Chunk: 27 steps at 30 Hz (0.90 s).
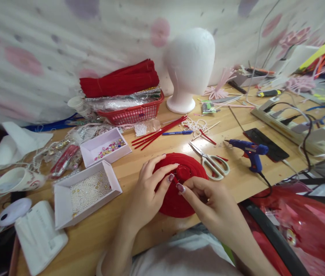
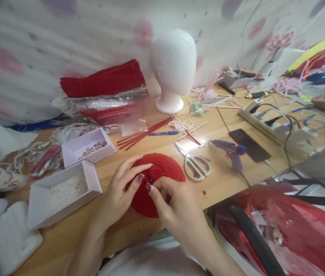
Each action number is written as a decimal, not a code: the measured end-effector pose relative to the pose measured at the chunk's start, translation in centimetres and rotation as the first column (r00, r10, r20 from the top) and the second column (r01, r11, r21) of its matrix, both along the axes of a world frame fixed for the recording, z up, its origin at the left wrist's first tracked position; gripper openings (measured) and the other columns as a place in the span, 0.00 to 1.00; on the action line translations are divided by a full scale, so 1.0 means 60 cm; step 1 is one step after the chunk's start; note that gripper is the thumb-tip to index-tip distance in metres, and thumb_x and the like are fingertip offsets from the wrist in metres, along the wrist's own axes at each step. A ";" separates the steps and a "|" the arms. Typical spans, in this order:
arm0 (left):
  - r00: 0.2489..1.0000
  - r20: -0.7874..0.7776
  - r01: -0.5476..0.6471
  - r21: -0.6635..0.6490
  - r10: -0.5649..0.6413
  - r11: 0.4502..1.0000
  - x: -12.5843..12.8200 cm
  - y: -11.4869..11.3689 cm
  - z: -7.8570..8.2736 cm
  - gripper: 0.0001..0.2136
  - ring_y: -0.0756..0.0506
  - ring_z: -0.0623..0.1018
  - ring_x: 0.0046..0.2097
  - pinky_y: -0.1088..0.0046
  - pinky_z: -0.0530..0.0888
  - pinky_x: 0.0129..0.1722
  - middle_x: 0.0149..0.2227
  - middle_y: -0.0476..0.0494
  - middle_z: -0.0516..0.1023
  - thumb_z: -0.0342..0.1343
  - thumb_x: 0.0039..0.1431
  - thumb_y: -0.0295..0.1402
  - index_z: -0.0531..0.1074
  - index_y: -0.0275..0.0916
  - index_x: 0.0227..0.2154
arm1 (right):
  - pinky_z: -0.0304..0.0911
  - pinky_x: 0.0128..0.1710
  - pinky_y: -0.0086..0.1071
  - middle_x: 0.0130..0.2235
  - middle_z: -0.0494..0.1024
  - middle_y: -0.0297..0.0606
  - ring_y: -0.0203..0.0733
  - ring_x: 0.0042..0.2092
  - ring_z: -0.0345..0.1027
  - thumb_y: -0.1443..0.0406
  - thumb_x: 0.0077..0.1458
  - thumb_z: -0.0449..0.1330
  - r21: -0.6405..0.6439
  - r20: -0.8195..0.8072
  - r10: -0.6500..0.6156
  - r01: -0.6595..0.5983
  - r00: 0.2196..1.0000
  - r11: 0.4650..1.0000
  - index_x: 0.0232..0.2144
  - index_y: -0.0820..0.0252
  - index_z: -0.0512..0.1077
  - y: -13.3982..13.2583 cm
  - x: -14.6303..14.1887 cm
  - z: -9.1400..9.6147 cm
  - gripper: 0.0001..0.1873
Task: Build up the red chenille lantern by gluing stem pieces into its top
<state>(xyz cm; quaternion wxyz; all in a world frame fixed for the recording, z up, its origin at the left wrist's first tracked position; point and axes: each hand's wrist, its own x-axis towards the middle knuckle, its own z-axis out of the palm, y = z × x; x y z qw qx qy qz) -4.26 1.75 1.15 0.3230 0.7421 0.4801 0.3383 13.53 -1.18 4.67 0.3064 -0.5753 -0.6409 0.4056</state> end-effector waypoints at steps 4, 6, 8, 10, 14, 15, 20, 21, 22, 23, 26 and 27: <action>0.998 0.046 0.055 -0.034 -0.053 0.998 -0.002 0.011 0.000 0.17 0.43 0.63 0.68 0.56 0.61 0.69 0.65 0.45 0.65 0.41 0.74 0.39 0.72 0.52 0.56 | 0.46 0.20 0.28 0.19 0.62 0.28 0.31 0.22 0.53 0.58 0.63 0.55 -0.023 0.014 0.005 -0.004 1.000 1.000 0.23 0.59 0.68 0.005 0.002 0.005 0.18; 0.995 0.064 0.080 -0.043 -0.077 0.996 -0.002 0.016 0.001 0.17 0.43 0.64 0.67 0.58 0.61 0.69 0.64 0.45 0.65 0.41 0.75 0.39 0.72 0.52 0.56 | 0.46 0.20 0.28 0.19 0.62 0.28 0.31 0.21 0.53 0.58 0.63 0.55 -0.024 0.041 0.010 -0.009 0.999 1.000 0.23 0.58 0.68 0.008 0.002 0.007 0.18; 0.991 0.072 0.113 -0.043 -0.110 0.993 -0.004 0.021 0.003 0.17 0.44 0.64 0.67 0.59 0.61 0.68 0.64 0.45 0.66 0.41 0.75 0.39 0.72 0.52 0.56 | 0.46 0.20 0.28 0.18 0.63 0.28 0.31 0.20 0.54 0.59 0.63 0.55 -0.014 0.080 0.021 -0.020 0.997 1.000 0.22 0.58 0.67 0.010 0.003 0.010 0.18; 0.989 0.069 0.136 -0.038 -0.134 0.990 -0.005 0.025 0.006 0.17 0.44 0.65 0.66 0.60 0.61 0.68 0.63 0.45 0.67 0.41 0.75 0.39 0.72 0.51 0.56 | 0.47 0.20 0.28 0.18 0.65 0.28 0.31 0.20 0.55 0.59 0.62 0.56 0.005 0.120 0.033 -0.034 0.992 0.999 0.21 0.57 0.66 0.011 0.004 0.011 0.18; 0.987 0.057 0.153 -0.024 -0.151 0.988 -0.006 0.027 0.007 0.17 0.43 0.66 0.66 0.59 0.62 0.67 0.62 0.44 0.68 0.40 0.74 0.37 0.72 0.50 0.57 | 0.52 0.22 0.27 0.19 0.68 0.26 0.32 0.21 0.60 0.62 0.60 0.59 0.092 0.183 0.011 -0.028 0.983 0.995 0.30 0.56 0.71 0.010 0.006 0.006 0.07; 0.987 0.057 0.154 -0.022 -0.152 0.988 -0.007 0.027 0.006 0.18 0.43 0.66 0.66 0.59 0.62 0.67 0.62 0.44 0.68 0.40 0.74 0.36 0.72 0.50 0.56 | 0.53 0.22 0.27 0.20 0.68 0.26 0.32 0.21 0.61 0.64 0.60 0.59 0.121 0.195 0.006 -0.030 0.981 0.992 0.33 0.56 0.73 0.008 0.006 0.004 0.04; 0.987 0.053 0.155 -0.021 -0.154 0.988 -0.008 0.025 -0.001 0.17 0.42 0.65 0.67 0.57 0.61 0.68 0.64 0.44 0.67 0.40 0.73 0.34 0.72 0.48 0.55 | 0.58 0.24 0.27 0.23 0.75 0.28 0.33 0.23 0.67 0.65 0.64 0.57 0.270 0.266 0.005 -0.080 0.964 0.960 0.41 0.56 0.75 0.002 0.009 -0.005 0.08; 0.986 0.054 0.160 -0.020 -0.158 0.987 -0.008 0.025 -0.002 0.17 0.43 0.64 0.67 0.58 0.61 0.68 0.64 0.44 0.67 0.41 0.73 0.33 0.72 0.48 0.56 | 0.59 0.24 0.27 0.25 0.77 0.29 0.33 0.23 0.68 0.64 0.65 0.56 0.306 0.283 -0.005 -0.086 0.959 0.948 0.42 0.56 0.75 0.001 0.010 -0.007 0.08; 0.985 0.056 0.164 -0.018 -0.163 0.986 -0.009 0.025 -0.003 0.18 0.43 0.64 0.67 0.58 0.61 0.68 0.65 0.45 0.67 0.41 0.73 0.32 0.72 0.49 0.56 | 0.59 0.24 0.27 0.26 0.79 0.30 0.33 0.23 0.69 0.64 0.65 0.55 0.335 0.302 -0.014 -0.092 0.953 0.938 0.43 0.57 0.75 -0.001 0.010 -0.007 0.09; 0.984 0.059 0.167 -0.014 -0.166 0.986 -0.009 0.025 -0.004 0.18 0.43 0.64 0.67 0.59 0.60 0.68 0.65 0.45 0.66 0.42 0.72 0.31 0.71 0.49 0.56 | 0.60 0.25 0.27 0.27 0.80 0.31 0.33 0.24 0.70 0.64 0.66 0.55 0.360 0.321 -0.023 -0.099 0.947 0.928 0.43 0.57 0.75 -0.002 0.011 -0.008 0.09; 0.983 0.067 0.172 -0.009 -0.171 0.985 -0.010 0.024 -0.005 0.18 0.44 0.64 0.67 0.61 0.60 0.68 0.65 0.46 0.66 0.42 0.71 0.29 0.71 0.48 0.56 | 0.61 0.25 0.27 0.27 0.80 0.31 0.34 0.24 0.71 0.64 0.66 0.55 0.399 0.364 -0.041 -0.116 0.930 0.910 0.43 0.58 0.75 -0.005 0.011 -0.011 0.08; 0.983 0.067 0.174 -0.009 -0.173 0.985 -0.011 0.024 -0.005 0.19 0.44 0.63 0.68 0.61 0.59 0.68 0.65 0.46 0.66 0.42 0.70 0.28 0.71 0.48 0.56 | 0.61 0.25 0.27 0.26 0.79 0.31 0.34 0.24 0.71 0.64 0.66 0.56 0.403 0.369 -0.045 -0.117 0.928 0.908 0.43 0.58 0.74 -0.006 0.010 -0.012 0.08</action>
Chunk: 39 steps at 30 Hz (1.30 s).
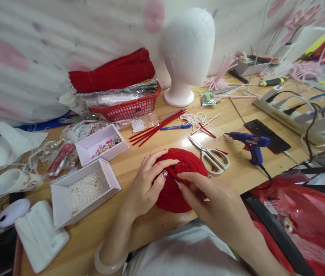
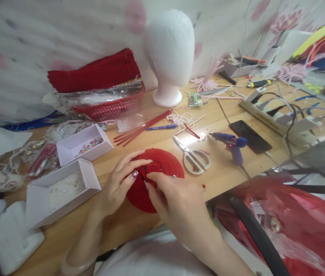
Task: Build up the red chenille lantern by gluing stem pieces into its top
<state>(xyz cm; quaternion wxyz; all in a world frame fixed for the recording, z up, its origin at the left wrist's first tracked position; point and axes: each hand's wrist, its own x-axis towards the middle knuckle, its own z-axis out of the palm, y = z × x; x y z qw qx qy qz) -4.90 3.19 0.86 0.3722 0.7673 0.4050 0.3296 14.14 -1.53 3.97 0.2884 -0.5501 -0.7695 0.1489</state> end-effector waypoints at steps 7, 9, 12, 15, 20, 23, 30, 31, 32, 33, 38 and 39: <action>1.000 -0.024 -0.004 0.045 0.005 0.999 0.000 -0.001 -0.003 0.18 0.43 0.64 0.67 0.60 0.60 0.68 0.65 0.44 0.66 0.44 0.71 0.29 0.71 0.48 0.58 | 0.63 0.26 0.28 0.29 0.80 0.32 0.35 0.26 0.73 0.64 0.66 0.55 0.015 0.017 0.005 -0.005 1.000 1.000 0.45 0.58 0.73 0.001 0.000 -0.002 0.09; 1.000 -0.030 -0.002 0.054 0.004 0.999 -0.001 -0.002 -0.006 0.19 0.43 0.64 0.67 0.59 0.60 0.68 0.66 0.44 0.66 0.44 0.71 0.29 0.70 0.48 0.59 | 0.64 0.27 0.29 0.32 0.83 0.34 0.36 0.28 0.75 0.64 0.66 0.55 0.018 0.036 0.009 -0.010 0.999 1.000 0.45 0.58 0.75 0.001 0.001 0.000 0.10; 1.000 -0.025 -0.003 0.063 0.004 0.998 -0.003 -0.004 -0.012 0.20 0.44 0.63 0.68 0.59 0.59 0.69 0.67 0.44 0.64 0.44 0.72 0.30 0.68 0.48 0.62 | 0.66 0.27 0.29 0.35 0.83 0.36 0.38 0.29 0.76 0.65 0.67 0.54 -0.006 0.038 0.027 -0.027 0.999 1.000 0.47 0.58 0.76 0.002 0.002 0.001 0.12; 1.000 0.007 -0.018 0.061 0.017 0.998 -0.002 -0.006 -0.019 0.20 0.43 0.62 0.68 0.58 0.59 0.69 0.68 0.44 0.63 0.44 0.72 0.31 0.66 0.50 0.64 | 0.66 0.27 0.28 0.35 0.84 0.36 0.37 0.28 0.76 0.65 0.67 0.54 -0.029 0.018 0.039 -0.038 0.999 0.999 0.47 0.58 0.77 0.003 0.000 0.003 0.14; 0.998 0.051 -0.024 0.059 0.021 0.998 0.000 -0.006 -0.024 0.20 0.44 0.63 0.67 0.59 0.60 0.69 0.66 0.44 0.64 0.45 0.72 0.30 0.66 0.50 0.63 | 0.64 0.25 0.25 0.32 0.84 0.35 0.33 0.25 0.73 0.67 0.65 0.55 -0.112 -0.061 0.051 -0.058 0.997 0.992 0.49 0.59 0.78 0.007 0.001 0.006 0.15; 0.998 0.056 -0.020 0.100 0.014 0.995 0.001 -0.004 -0.024 0.21 0.44 0.62 0.68 0.59 0.60 0.69 0.67 0.43 0.62 0.45 0.72 0.28 0.64 0.50 0.64 | 0.62 0.24 0.24 0.30 0.83 0.34 0.31 0.23 0.71 0.67 0.64 0.55 -0.143 -0.082 0.056 -0.068 0.995 0.987 0.48 0.58 0.78 0.009 0.003 0.008 0.15; 0.989 0.110 -0.125 0.222 0.102 0.967 0.000 -0.014 -0.035 0.21 0.43 0.66 0.66 0.59 0.65 0.67 0.64 0.42 0.64 0.50 0.70 0.26 0.67 0.50 0.61 | 0.62 0.24 0.24 0.29 0.82 0.34 0.32 0.23 0.71 0.66 0.64 0.55 -0.137 -0.066 0.059 -0.068 0.996 0.988 0.48 0.59 0.78 0.010 0.003 0.006 0.14; 0.988 0.110 -0.129 0.232 0.106 0.964 0.000 -0.016 -0.035 0.20 0.43 0.66 0.66 0.59 0.65 0.67 0.63 0.42 0.65 0.49 0.70 0.25 0.69 0.49 0.60 | 0.62 0.24 0.25 0.28 0.82 0.34 0.32 0.22 0.70 0.66 0.64 0.55 -0.135 -0.065 0.065 -0.073 0.996 0.988 0.48 0.59 0.78 0.011 0.003 0.006 0.15; 0.990 0.102 -0.124 0.239 0.102 0.963 0.000 -0.017 -0.035 0.19 0.43 0.66 0.66 0.59 0.66 0.66 0.63 0.41 0.65 0.49 0.69 0.25 0.69 0.48 0.59 | 0.61 0.24 0.25 0.27 0.81 0.33 0.32 0.22 0.69 0.66 0.65 0.55 -0.133 -0.064 0.070 -0.078 0.995 0.988 0.48 0.59 0.78 0.011 0.003 0.006 0.15; 0.992 0.087 -0.113 0.247 0.094 0.962 0.000 -0.017 -0.034 0.19 0.43 0.66 0.66 0.59 0.66 0.66 0.63 0.41 0.65 0.48 0.69 0.24 0.70 0.47 0.59 | 0.61 0.24 0.25 0.26 0.80 0.33 0.32 0.22 0.69 0.66 0.65 0.55 -0.131 -0.063 0.074 -0.082 0.995 0.988 0.48 0.60 0.78 0.011 0.003 0.006 0.15; 0.998 -0.012 -0.064 0.225 0.069 0.972 -0.001 -0.010 -0.022 0.17 0.43 0.66 0.65 0.58 0.65 0.66 0.63 0.39 0.64 0.47 0.70 0.25 0.70 0.44 0.57 | 0.59 0.24 0.25 0.24 0.78 0.31 0.31 0.21 0.66 0.66 0.64 0.54 -0.160 -0.076 0.088 -0.100 0.993 0.982 0.50 0.60 0.78 0.012 0.005 0.010 0.16; 0.997 -0.024 -0.061 0.212 0.068 0.975 -0.002 -0.007 -0.019 0.17 0.42 0.66 0.65 0.57 0.65 0.66 0.63 0.39 0.64 0.47 0.70 0.25 0.70 0.44 0.57 | 0.59 0.24 0.25 0.24 0.77 0.31 0.31 0.21 0.66 0.66 0.64 0.54 -0.185 -0.084 0.091 -0.105 0.992 0.977 0.50 0.59 0.77 0.012 0.006 0.012 0.16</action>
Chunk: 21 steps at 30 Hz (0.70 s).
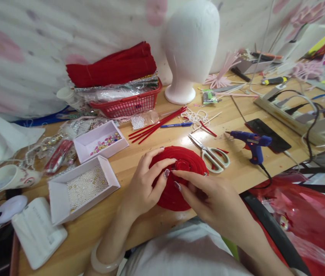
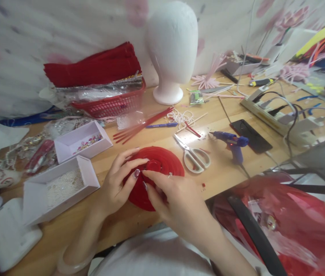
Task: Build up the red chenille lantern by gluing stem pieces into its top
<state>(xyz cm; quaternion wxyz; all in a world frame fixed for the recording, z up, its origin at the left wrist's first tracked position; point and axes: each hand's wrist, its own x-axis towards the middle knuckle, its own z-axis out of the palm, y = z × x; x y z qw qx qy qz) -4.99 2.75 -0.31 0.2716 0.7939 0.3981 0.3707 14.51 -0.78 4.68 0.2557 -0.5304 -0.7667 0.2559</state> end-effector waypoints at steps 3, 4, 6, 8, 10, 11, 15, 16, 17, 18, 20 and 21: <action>1.000 -0.013 0.020 -0.026 -0.020 0.999 -0.003 0.007 0.005 0.16 0.42 0.66 0.65 0.56 0.64 0.66 0.62 0.40 0.66 0.46 0.70 0.27 0.70 0.45 0.56 | 0.57 0.23 0.24 0.25 0.77 0.30 0.30 0.21 0.63 0.67 0.63 0.54 -0.072 -0.002 0.031 -0.031 1.000 0.997 0.51 0.57 0.77 0.004 0.006 0.006 0.18; 0.999 -0.016 0.032 -0.030 -0.032 0.999 -0.004 0.009 0.006 0.16 0.42 0.66 0.65 0.57 0.64 0.66 0.62 0.40 0.66 0.46 0.70 0.27 0.69 0.45 0.56 | 0.56 0.23 0.24 0.25 0.77 0.30 0.30 0.20 0.61 0.68 0.62 0.54 -0.089 -0.001 0.048 -0.048 0.999 0.995 0.51 0.57 0.77 0.005 0.008 0.008 0.18; 0.998 -0.021 0.058 -0.037 -0.059 0.998 -0.008 0.012 0.007 0.17 0.43 0.66 0.64 0.57 0.64 0.66 0.62 0.40 0.66 0.45 0.70 0.26 0.69 0.45 0.56 | 0.55 0.22 0.24 0.24 0.76 0.30 0.29 0.20 0.59 0.68 0.61 0.54 -0.116 -0.003 0.086 -0.086 0.996 0.990 0.52 0.57 0.76 0.009 0.012 0.012 0.19; 0.996 -0.028 0.085 -0.038 -0.086 0.996 -0.012 0.014 0.008 0.17 0.43 0.67 0.64 0.58 0.65 0.65 0.62 0.40 0.66 0.44 0.69 0.26 0.69 0.44 0.57 | 0.55 0.23 0.24 0.24 0.75 0.29 0.29 0.20 0.59 0.69 0.60 0.54 -0.134 -0.013 0.116 -0.117 0.993 0.984 0.53 0.58 0.76 0.014 0.015 0.015 0.20; 0.994 -0.038 0.105 -0.033 -0.106 0.994 -0.015 0.015 0.007 0.18 0.43 0.67 0.64 0.59 0.65 0.65 0.61 0.40 0.66 0.44 0.68 0.25 0.69 0.44 0.57 | 0.56 0.23 0.24 0.23 0.74 0.28 0.29 0.21 0.59 0.70 0.60 0.54 -0.138 -0.029 0.136 -0.139 0.990 0.981 0.52 0.59 0.76 0.018 0.016 0.018 0.20; 0.993 -0.043 0.111 -0.027 -0.112 0.993 -0.016 0.016 0.006 0.19 0.43 0.67 0.64 0.60 0.65 0.65 0.61 0.40 0.66 0.44 0.68 0.24 0.68 0.44 0.57 | 0.56 0.23 0.24 0.23 0.74 0.28 0.29 0.21 0.59 0.70 0.60 0.54 -0.132 -0.036 0.144 -0.148 0.989 0.980 0.51 0.59 0.76 0.020 0.016 0.020 0.19; 0.992 -0.061 0.109 -0.001 -0.109 0.994 -0.016 0.016 0.001 0.19 0.43 0.66 0.64 0.60 0.65 0.65 0.62 0.40 0.66 0.46 0.67 0.24 0.68 0.44 0.58 | 0.55 0.23 0.24 0.21 0.71 0.27 0.29 0.20 0.58 0.69 0.61 0.54 -0.109 -0.013 0.144 -0.144 0.990 0.983 0.49 0.60 0.77 0.022 0.017 0.023 0.17; 0.992 -0.062 0.107 0.007 -0.107 0.994 -0.015 0.016 0.000 0.19 0.42 0.66 0.64 0.59 0.64 0.65 0.62 0.39 0.66 0.46 0.67 0.24 0.68 0.43 0.58 | 0.55 0.23 0.24 0.21 0.70 0.26 0.29 0.20 0.57 0.69 0.61 0.54 -0.108 0.002 0.140 -0.139 0.990 0.984 0.49 0.60 0.77 0.021 0.018 0.023 0.17; 0.993 -0.062 0.106 0.015 -0.105 0.994 -0.015 0.016 -0.001 0.20 0.42 0.66 0.65 0.58 0.64 0.65 0.63 0.39 0.65 0.46 0.67 0.23 0.68 0.44 0.58 | 0.54 0.23 0.25 0.20 0.70 0.26 0.30 0.20 0.58 0.69 0.61 0.55 -0.107 0.016 0.135 -0.132 0.991 0.985 0.49 0.59 0.77 0.019 0.018 0.022 0.17; 0.992 -0.062 0.108 0.022 -0.106 0.994 -0.014 0.016 -0.002 0.20 0.41 0.66 0.65 0.57 0.64 0.65 0.63 0.39 0.65 0.46 0.67 0.23 0.67 0.44 0.58 | 0.54 0.23 0.25 0.20 0.70 0.26 0.30 0.20 0.58 0.69 0.61 0.55 -0.102 0.026 0.132 -0.129 0.991 0.986 0.49 0.59 0.76 0.017 0.019 0.021 0.16; 0.992 -0.064 0.110 0.029 -0.108 0.994 -0.013 0.015 -0.003 0.20 0.40 0.65 0.65 0.55 0.65 0.65 0.63 0.38 0.65 0.46 0.67 0.23 0.67 0.44 0.59 | 0.53 0.23 0.25 0.21 0.71 0.26 0.29 0.20 0.58 0.69 0.61 0.55 -0.089 0.034 0.129 -0.126 0.991 0.988 0.49 0.58 0.76 0.013 0.019 0.018 0.16; 0.992 -0.064 0.109 0.031 -0.107 0.994 -0.013 0.015 -0.004 0.21 0.40 0.65 0.65 0.54 0.65 0.65 0.63 0.38 0.65 0.46 0.66 0.22 0.66 0.44 0.59 | 0.53 0.23 0.25 0.21 0.71 0.26 0.30 0.20 0.58 0.69 0.61 0.55 -0.085 0.037 0.129 -0.126 0.991 0.988 0.49 0.57 0.76 0.012 0.018 0.017 0.16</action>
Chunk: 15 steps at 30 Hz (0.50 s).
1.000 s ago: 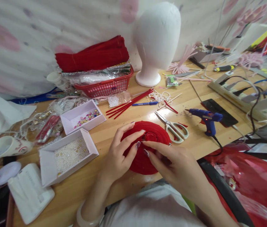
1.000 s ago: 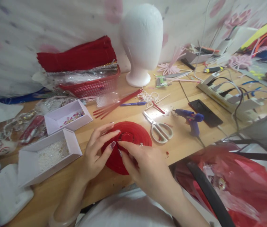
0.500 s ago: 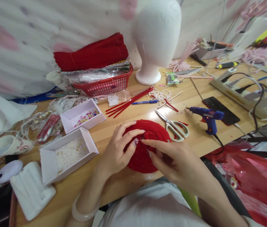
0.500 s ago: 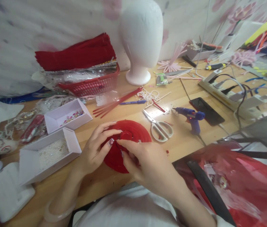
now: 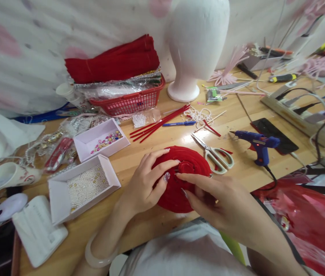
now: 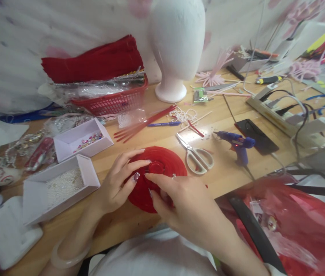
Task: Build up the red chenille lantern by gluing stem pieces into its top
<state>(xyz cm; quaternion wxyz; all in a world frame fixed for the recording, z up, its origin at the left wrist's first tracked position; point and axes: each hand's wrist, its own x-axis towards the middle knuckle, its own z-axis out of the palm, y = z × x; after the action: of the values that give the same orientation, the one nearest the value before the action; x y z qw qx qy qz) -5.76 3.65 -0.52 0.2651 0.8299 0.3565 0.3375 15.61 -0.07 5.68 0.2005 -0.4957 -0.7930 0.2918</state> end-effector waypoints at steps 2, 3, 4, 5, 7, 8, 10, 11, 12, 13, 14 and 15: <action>1.000 0.005 -0.001 0.005 0.001 1.000 0.001 -0.001 0.000 0.22 0.40 0.65 0.66 0.54 0.65 0.65 0.63 0.37 0.65 0.45 0.66 0.22 0.66 0.44 0.60 | 0.54 0.23 0.25 0.22 0.73 0.27 0.30 0.20 0.59 0.69 0.61 0.55 0.013 0.003 0.003 -0.003 1.000 1.000 0.49 0.57 0.76 -0.001 -0.001 -0.002 0.16; 1.000 0.011 -0.001 0.008 0.001 1.000 0.001 -0.001 0.000 0.22 0.40 0.65 0.66 0.54 0.65 0.65 0.63 0.37 0.64 0.45 0.66 0.21 0.66 0.44 0.60 | 0.55 0.24 0.26 0.23 0.73 0.28 0.30 0.21 0.60 0.69 0.61 0.54 0.016 0.005 0.006 -0.006 1.000 1.000 0.48 0.58 0.76 0.000 -0.002 -0.002 0.16; 1.000 0.017 0.001 0.013 -0.001 1.000 0.001 -0.002 0.001 0.22 0.40 0.65 0.66 0.54 0.65 0.65 0.63 0.37 0.64 0.45 0.66 0.21 0.66 0.44 0.60 | 0.55 0.24 0.26 0.23 0.74 0.29 0.31 0.21 0.60 0.70 0.61 0.53 0.020 0.008 0.010 -0.010 1.000 1.000 0.48 0.58 0.76 0.000 -0.002 -0.002 0.16; 1.000 0.019 0.003 0.019 -0.003 1.000 0.002 -0.002 0.001 0.22 0.40 0.65 0.66 0.55 0.66 0.65 0.63 0.37 0.63 0.44 0.66 0.21 0.66 0.44 0.60 | 0.56 0.24 0.26 0.23 0.74 0.30 0.31 0.21 0.61 0.70 0.61 0.53 0.024 0.009 0.017 -0.017 1.000 1.000 0.48 0.59 0.76 0.002 -0.003 -0.001 0.17; 1.000 0.008 0.006 0.036 -0.006 0.999 0.003 -0.001 0.003 0.22 0.40 0.65 0.66 0.54 0.66 0.65 0.63 0.36 0.63 0.45 0.66 0.21 0.66 0.43 0.60 | 0.56 0.25 0.27 0.23 0.75 0.31 0.32 0.21 0.62 0.70 0.61 0.52 0.026 0.005 0.035 -0.035 0.999 0.999 0.49 0.60 0.76 0.005 -0.002 0.003 0.18; 1.000 -0.003 0.007 0.044 -0.006 0.999 0.003 -0.001 0.004 0.22 0.40 0.65 0.66 0.53 0.66 0.65 0.63 0.36 0.62 0.45 0.66 0.21 0.66 0.43 0.60 | 0.56 0.25 0.27 0.23 0.75 0.31 0.32 0.21 0.62 0.70 0.61 0.52 0.025 0.002 0.048 -0.048 0.999 0.999 0.49 0.60 0.76 0.007 0.000 0.005 0.18; 1.000 -0.026 0.009 0.059 -0.007 0.998 0.003 0.001 0.006 0.22 0.39 0.65 0.65 0.53 0.67 0.64 0.63 0.35 0.62 0.45 0.65 0.22 0.66 0.43 0.60 | 0.56 0.25 0.27 0.24 0.76 0.32 0.32 0.22 0.62 0.70 0.61 0.52 0.024 -0.003 0.078 -0.077 0.997 0.997 0.50 0.60 0.76 0.013 0.003 0.008 0.18; 0.999 -0.033 0.011 0.063 -0.009 0.998 0.003 0.001 0.007 0.22 0.39 0.66 0.64 0.53 0.67 0.63 0.63 0.35 0.62 0.45 0.65 0.22 0.66 0.43 0.60 | 0.57 0.25 0.27 0.25 0.77 0.32 0.31 0.22 0.63 0.70 0.61 0.53 0.022 -0.004 0.095 -0.095 0.995 0.995 0.50 0.61 0.76 0.016 0.005 0.009 0.18; 0.999 -0.037 0.014 0.065 -0.012 0.998 0.003 0.002 0.009 0.22 0.39 0.66 0.64 0.53 0.68 0.63 0.62 0.35 0.63 0.45 0.65 0.22 0.66 0.42 0.59 | 0.57 0.26 0.27 0.26 0.78 0.33 0.31 0.23 0.63 0.70 0.61 0.53 0.019 -0.004 0.110 -0.110 0.994 0.994 0.50 0.61 0.76 0.019 0.007 0.010 0.18; 0.999 -0.039 0.017 0.064 -0.014 0.998 0.003 0.002 0.010 0.22 0.39 0.67 0.63 0.54 0.68 0.63 0.62 0.35 0.63 0.45 0.65 0.22 0.67 0.42 0.59 | 0.57 0.26 0.27 0.26 0.78 0.32 0.31 0.23 0.64 0.70 0.61 0.53 0.017 -0.003 0.123 -0.123 0.992 0.992 0.50 0.60 0.76 0.023 0.009 0.011 0.18; 0.999 -0.036 0.020 0.062 -0.017 0.998 0.002 0.002 0.012 0.21 0.39 0.67 0.63 0.54 0.68 0.63 0.62 0.35 0.64 0.45 0.65 0.22 0.67 0.42 0.59 | 0.57 0.27 0.27 0.26 0.78 0.32 0.31 0.24 0.65 0.70 0.61 0.54 0.016 0.000 0.134 -0.134 0.991 0.991 0.49 0.60 0.76 0.027 0.010 0.012 0.18; 0.999 -0.034 0.021 0.054 -0.019 0.998 0.002 0.002 0.013 0.21 0.39 0.67 0.63 0.54 0.68 0.63 0.62 0.35 0.64 0.45 0.65 0.22 0.67 0.41 0.59 | 0.57 0.27 0.27 0.26 0.77 0.31 0.31 0.24 0.65 0.70 0.60 0.54 0.018 0.006 0.145 -0.145 0.989 0.989 0.48 0.60 0.77 0.031 0.011 0.013 0.17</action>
<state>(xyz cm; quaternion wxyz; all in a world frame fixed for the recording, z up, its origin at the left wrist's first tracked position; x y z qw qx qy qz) -5.64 3.79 0.27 0.2400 0.8458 0.3432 0.3306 16.27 1.81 6.44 0.1816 -0.4355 -0.8300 0.2973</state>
